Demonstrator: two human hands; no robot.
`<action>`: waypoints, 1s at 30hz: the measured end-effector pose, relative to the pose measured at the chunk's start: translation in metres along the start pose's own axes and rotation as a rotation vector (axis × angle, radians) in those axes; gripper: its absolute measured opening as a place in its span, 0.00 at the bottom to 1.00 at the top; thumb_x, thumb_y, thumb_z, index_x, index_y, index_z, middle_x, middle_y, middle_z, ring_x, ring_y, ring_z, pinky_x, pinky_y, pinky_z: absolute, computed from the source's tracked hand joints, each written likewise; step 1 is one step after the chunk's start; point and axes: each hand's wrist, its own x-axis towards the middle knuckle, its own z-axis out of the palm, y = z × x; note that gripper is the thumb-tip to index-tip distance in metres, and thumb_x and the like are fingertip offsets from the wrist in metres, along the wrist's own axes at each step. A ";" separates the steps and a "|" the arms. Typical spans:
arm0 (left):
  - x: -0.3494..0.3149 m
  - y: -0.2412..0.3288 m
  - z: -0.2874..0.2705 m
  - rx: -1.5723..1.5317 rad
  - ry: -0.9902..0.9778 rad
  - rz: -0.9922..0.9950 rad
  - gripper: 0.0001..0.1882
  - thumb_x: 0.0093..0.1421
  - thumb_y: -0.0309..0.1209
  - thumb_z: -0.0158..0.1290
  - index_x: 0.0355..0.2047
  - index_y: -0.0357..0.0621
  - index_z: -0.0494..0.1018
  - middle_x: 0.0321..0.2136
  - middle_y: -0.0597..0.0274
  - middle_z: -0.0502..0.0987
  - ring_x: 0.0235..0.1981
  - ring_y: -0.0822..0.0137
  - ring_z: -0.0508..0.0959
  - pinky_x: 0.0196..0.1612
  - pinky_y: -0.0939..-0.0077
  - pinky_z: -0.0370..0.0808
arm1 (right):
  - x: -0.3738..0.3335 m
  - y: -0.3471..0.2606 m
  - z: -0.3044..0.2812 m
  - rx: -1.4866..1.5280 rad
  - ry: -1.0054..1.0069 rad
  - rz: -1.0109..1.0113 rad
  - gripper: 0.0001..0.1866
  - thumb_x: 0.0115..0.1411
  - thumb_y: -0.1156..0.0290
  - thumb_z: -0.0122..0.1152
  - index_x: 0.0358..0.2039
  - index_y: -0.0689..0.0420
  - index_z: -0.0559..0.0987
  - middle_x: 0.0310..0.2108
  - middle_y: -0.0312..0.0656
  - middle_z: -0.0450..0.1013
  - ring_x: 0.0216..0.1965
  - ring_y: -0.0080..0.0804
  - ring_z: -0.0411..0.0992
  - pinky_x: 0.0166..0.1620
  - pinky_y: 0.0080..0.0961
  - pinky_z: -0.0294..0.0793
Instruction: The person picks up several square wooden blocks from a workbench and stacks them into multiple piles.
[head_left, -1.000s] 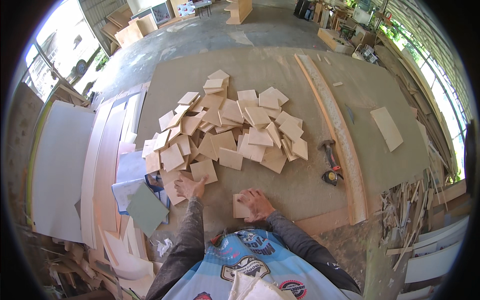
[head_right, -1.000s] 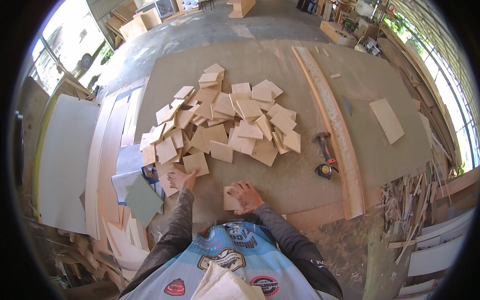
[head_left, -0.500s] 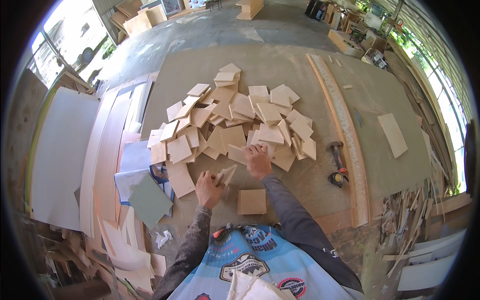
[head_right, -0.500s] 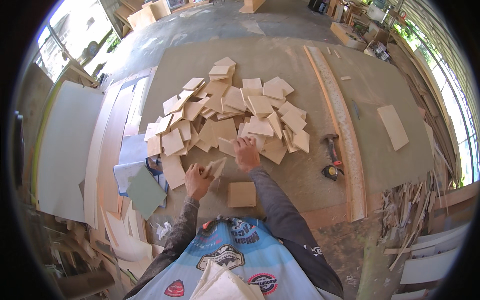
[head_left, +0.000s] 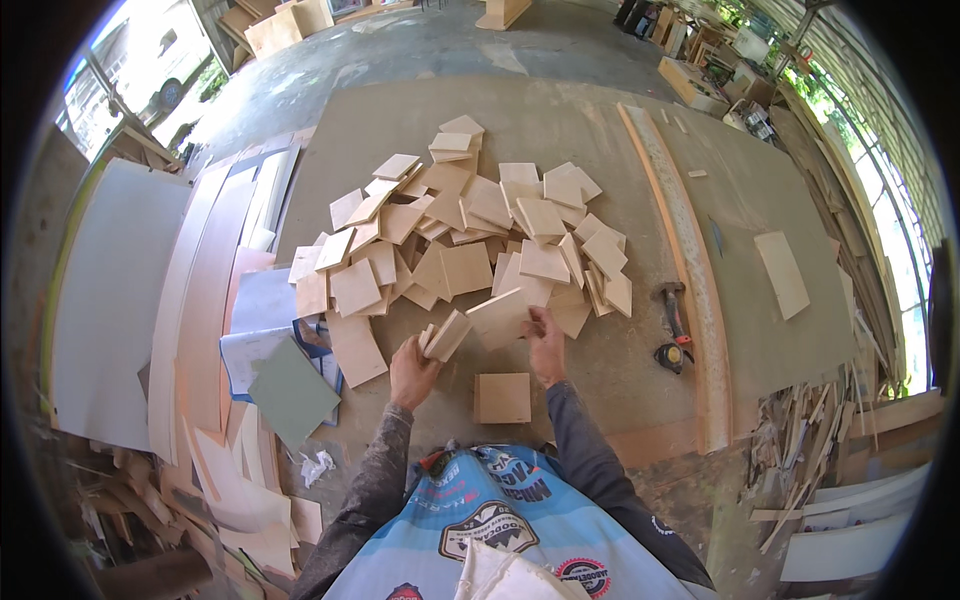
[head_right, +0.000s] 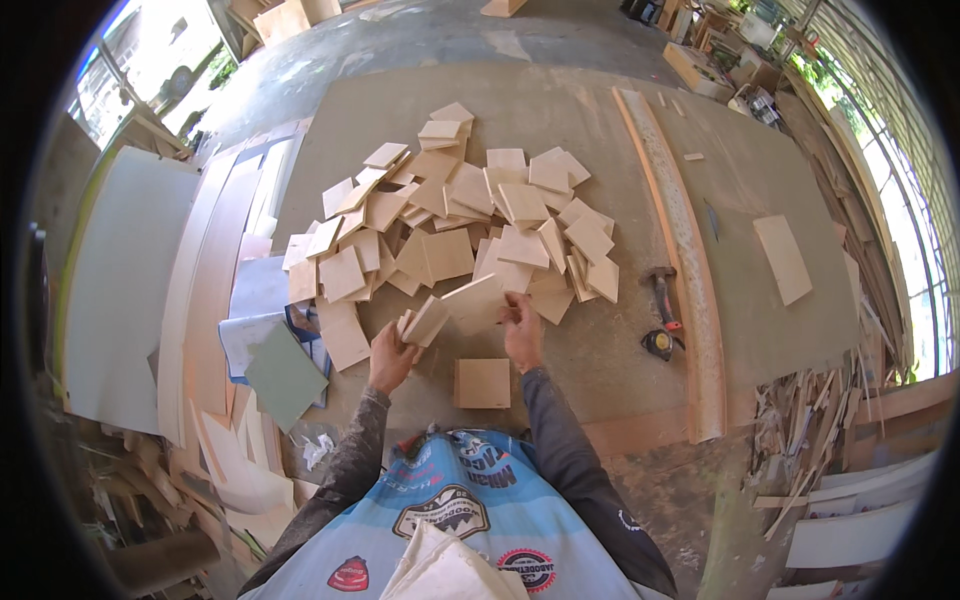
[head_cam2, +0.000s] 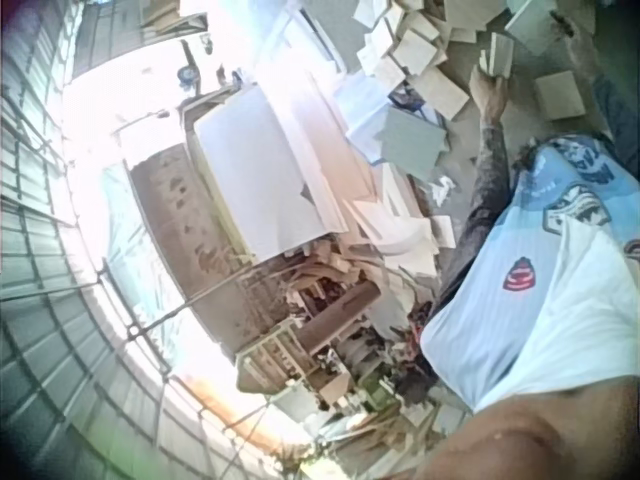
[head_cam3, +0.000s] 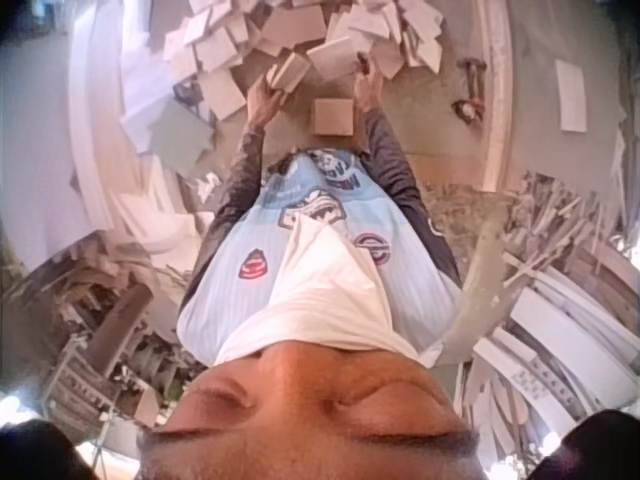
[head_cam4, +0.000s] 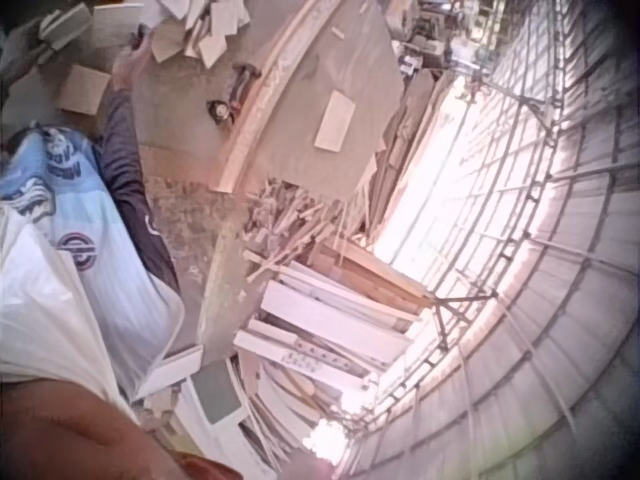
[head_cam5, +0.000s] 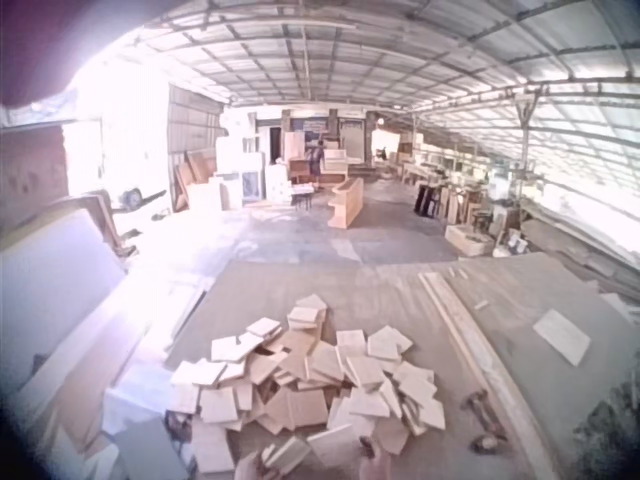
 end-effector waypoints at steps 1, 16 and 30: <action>0.003 0.003 0.001 -0.031 -0.014 -0.010 0.29 0.49 0.31 0.58 0.53 0.38 0.70 0.42 0.43 0.78 0.46 0.43 0.77 0.52 0.53 0.73 | 0.003 0.005 0.005 -0.047 -0.063 -0.007 0.14 0.63 0.81 0.55 0.50 0.63 0.74 0.46 0.43 0.76 0.44 0.30 0.75 0.48 0.28 0.75; 0.014 0.014 -0.017 -0.326 -0.553 0.154 0.69 0.39 0.22 0.67 0.74 0.46 0.32 0.71 0.43 0.51 0.71 0.46 0.56 0.71 0.59 0.58 | -0.019 -0.004 0.076 -0.307 -0.485 -0.190 0.48 0.48 0.86 0.58 0.70 0.59 0.49 0.67 0.56 0.57 0.71 0.49 0.54 0.72 0.37 0.55; 0.054 -0.008 0.002 -0.236 -0.490 0.312 0.67 0.32 0.33 0.74 0.72 0.49 0.47 0.62 0.50 0.63 0.67 0.52 0.61 0.70 0.56 0.57 | -0.008 -0.011 0.056 -0.282 -0.745 -0.092 0.47 0.38 0.79 0.69 0.61 0.57 0.58 0.61 0.46 0.60 0.65 0.42 0.60 0.68 0.33 0.56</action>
